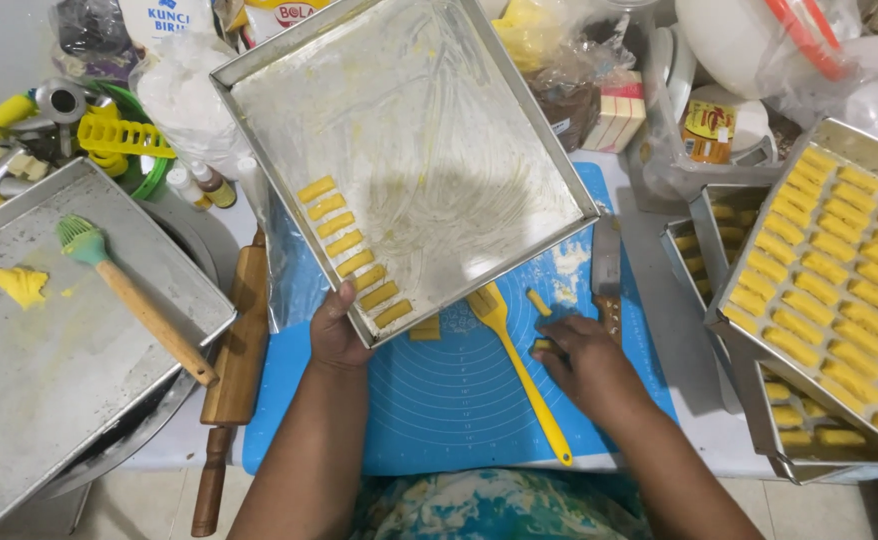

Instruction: Greasing a baking tray with a brush and arranging small rectangular dough pieces into neat rows.

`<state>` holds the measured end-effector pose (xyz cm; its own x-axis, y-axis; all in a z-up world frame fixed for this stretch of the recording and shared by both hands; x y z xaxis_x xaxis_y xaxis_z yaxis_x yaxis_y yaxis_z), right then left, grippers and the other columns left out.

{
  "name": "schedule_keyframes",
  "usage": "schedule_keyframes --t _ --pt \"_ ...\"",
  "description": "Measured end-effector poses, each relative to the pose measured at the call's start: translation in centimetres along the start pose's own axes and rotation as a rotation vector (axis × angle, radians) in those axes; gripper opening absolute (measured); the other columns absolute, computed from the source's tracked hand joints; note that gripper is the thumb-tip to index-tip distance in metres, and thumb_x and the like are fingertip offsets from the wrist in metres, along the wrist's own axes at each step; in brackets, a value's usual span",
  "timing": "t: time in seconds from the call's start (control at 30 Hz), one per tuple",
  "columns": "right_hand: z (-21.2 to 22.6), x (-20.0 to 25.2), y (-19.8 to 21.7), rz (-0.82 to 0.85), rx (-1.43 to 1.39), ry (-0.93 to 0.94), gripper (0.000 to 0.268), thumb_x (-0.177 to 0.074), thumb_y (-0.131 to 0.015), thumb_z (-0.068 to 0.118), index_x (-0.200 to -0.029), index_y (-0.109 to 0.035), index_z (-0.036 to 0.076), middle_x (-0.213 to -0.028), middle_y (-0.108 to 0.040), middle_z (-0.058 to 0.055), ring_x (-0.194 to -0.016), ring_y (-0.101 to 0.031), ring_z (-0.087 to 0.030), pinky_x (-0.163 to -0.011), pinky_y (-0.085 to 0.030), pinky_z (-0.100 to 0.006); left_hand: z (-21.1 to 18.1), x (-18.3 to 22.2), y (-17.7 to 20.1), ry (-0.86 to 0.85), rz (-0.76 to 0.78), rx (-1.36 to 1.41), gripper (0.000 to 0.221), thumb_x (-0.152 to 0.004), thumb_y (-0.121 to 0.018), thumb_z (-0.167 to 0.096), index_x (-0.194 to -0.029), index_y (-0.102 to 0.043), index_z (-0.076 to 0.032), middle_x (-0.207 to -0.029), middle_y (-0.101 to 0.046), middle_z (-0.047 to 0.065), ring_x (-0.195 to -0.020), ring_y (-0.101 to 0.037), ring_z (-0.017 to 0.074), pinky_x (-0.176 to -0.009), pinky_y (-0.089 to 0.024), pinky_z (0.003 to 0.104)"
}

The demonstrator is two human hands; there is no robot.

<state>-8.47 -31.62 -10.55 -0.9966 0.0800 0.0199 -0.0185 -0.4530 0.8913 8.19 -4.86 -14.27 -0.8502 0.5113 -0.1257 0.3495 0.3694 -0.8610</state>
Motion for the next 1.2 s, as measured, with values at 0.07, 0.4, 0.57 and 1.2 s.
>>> schedule_keyframes --t 0.07,0.4,0.57,1.2 --pt "0.5 0.4 -0.5 -0.046 0.042 0.009 0.031 -0.093 -0.072 0.028 -0.121 -0.074 0.015 -0.11 -0.072 -0.005 -0.112 -0.068 -0.027 -0.097 -0.056 -0.037 0.0 -0.1 0.2 -0.003 0.0 0.003 0.064 -0.083 -0.067 -0.03 -0.143 -0.055 -0.014 -0.125 -0.07 0.019 -0.106 -0.071 0.0366 -0.102 -0.05 0.065" --pt "0.5 1.1 -0.6 -0.155 -0.06 0.074 0.038 -0.089 -0.076 0.023 -0.125 -0.072 0.01 -0.106 -0.073 -0.011 -0.106 -0.069 -0.032 -0.092 -0.057 -0.041 0.2 -0.2 0.6 -0.017 0.017 -0.013 0.065 -0.084 -0.065 -0.03 -0.145 -0.052 -0.013 -0.129 -0.068 0.021 -0.108 -0.07 0.0379 -0.103 -0.048 0.067" --pt "-0.1 1.1 -0.1 -0.106 -0.056 0.058 0.034 -0.091 -0.074 0.018 -0.123 -0.072 0.006 -0.106 -0.073 -0.014 -0.106 -0.069 -0.035 -0.093 -0.057 -0.043 0.3 -0.3 0.5 -0.011 0.017 -0.013 0.066 -0.084 -0.066 -0.03 -0.146 -0.052 -0.013 -0.129 -0.068 0.021 -0.108 -0.07 0.0382 -0.103 -0.048 0.068" --pt "-1.3 1.5 -2.1 -0.195 -0.036 0.184 0.047 -0.087 -0.075 0.016 -0.133 -0.067 0.008 -0.113 -0.071 -0.01 -0.114 -0.062 -0.033 -0.12 -0.031 -0.057 0.5 0.3 0.4 0.036 0.13 0.152 0.072 -0.092 -0.08 -0.019 -0.151 -0.041 -0.005 -0.146 -0.054 0.019 -0.133 -0.054 0.0399 -0.106 -0.051 0.058"
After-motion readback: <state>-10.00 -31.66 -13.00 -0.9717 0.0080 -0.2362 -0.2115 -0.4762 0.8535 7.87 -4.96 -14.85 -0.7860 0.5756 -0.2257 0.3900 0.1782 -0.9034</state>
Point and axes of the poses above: each hand's wrist, its own x-axis away from the middle knuckle, its own y-axis out of the back of the hand, z = x × y, the point moved 3 cm from there along -x, towards the middle knuckle
